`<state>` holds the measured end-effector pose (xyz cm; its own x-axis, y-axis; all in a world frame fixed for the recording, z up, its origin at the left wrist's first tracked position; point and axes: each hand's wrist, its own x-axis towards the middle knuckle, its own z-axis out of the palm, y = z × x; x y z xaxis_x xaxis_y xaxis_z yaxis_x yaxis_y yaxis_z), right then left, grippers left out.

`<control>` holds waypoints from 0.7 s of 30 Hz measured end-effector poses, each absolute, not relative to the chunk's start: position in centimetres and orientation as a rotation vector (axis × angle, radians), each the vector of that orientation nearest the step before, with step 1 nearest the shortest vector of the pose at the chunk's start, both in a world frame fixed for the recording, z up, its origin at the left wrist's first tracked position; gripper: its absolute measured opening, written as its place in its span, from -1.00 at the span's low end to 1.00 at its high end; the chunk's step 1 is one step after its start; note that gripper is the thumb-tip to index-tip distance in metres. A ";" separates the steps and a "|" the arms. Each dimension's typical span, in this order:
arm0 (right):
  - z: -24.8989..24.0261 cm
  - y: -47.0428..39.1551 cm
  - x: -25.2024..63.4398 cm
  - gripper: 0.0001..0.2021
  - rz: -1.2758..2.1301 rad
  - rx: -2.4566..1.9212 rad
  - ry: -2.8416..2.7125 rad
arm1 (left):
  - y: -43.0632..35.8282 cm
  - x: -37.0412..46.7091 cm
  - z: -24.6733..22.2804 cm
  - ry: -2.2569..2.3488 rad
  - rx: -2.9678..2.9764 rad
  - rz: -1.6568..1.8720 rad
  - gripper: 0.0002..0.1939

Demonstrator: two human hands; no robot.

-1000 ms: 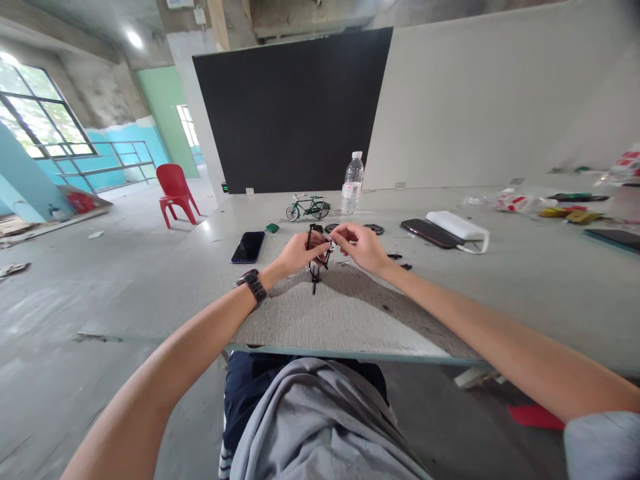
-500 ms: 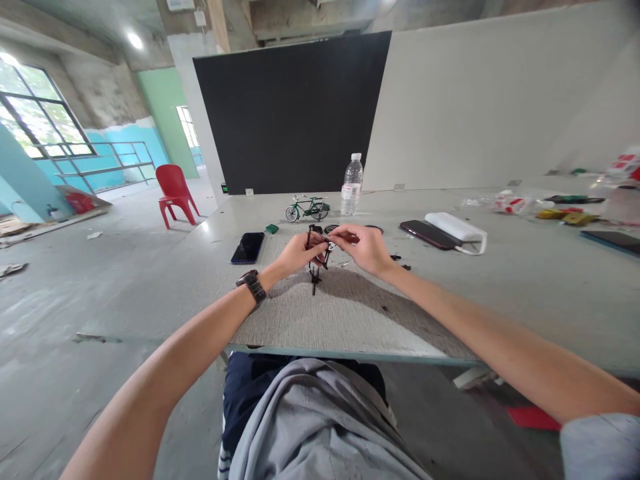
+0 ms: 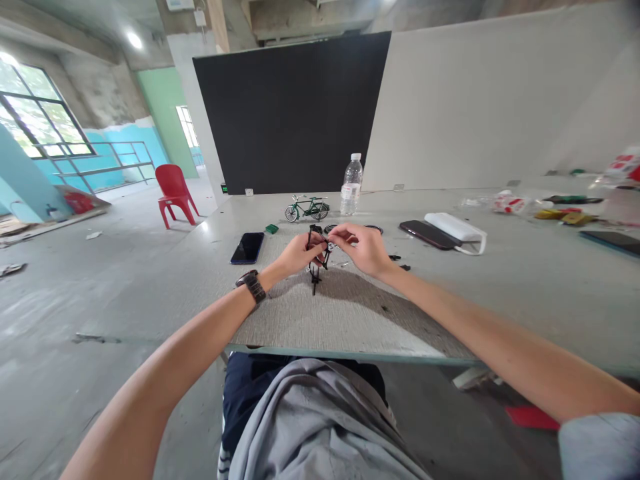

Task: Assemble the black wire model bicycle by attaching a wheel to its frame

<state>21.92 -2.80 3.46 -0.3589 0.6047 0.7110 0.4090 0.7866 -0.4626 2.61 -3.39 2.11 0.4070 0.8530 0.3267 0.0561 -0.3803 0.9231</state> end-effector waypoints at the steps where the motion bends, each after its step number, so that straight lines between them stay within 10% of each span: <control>1: 3.5 -2.8 21.9 -0.73 0.250 -0.758 -2.002 | -3.4 2.6 2.1 0.796 1.740 1.082 -0.92; 21: 3.2 -2.5 21.9 -0.64 0.275 -0.824 -1.997 | -3.0 2.6 1.7 0.793 1.763 1.093 -0.86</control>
<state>21.92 -2.53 3.22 -0.3459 0.6486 0.6779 0.4410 0.7502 -0.4927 2.64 -2.97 1.68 0.4066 0.8470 0.3424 0.0635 -0.4001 0.9143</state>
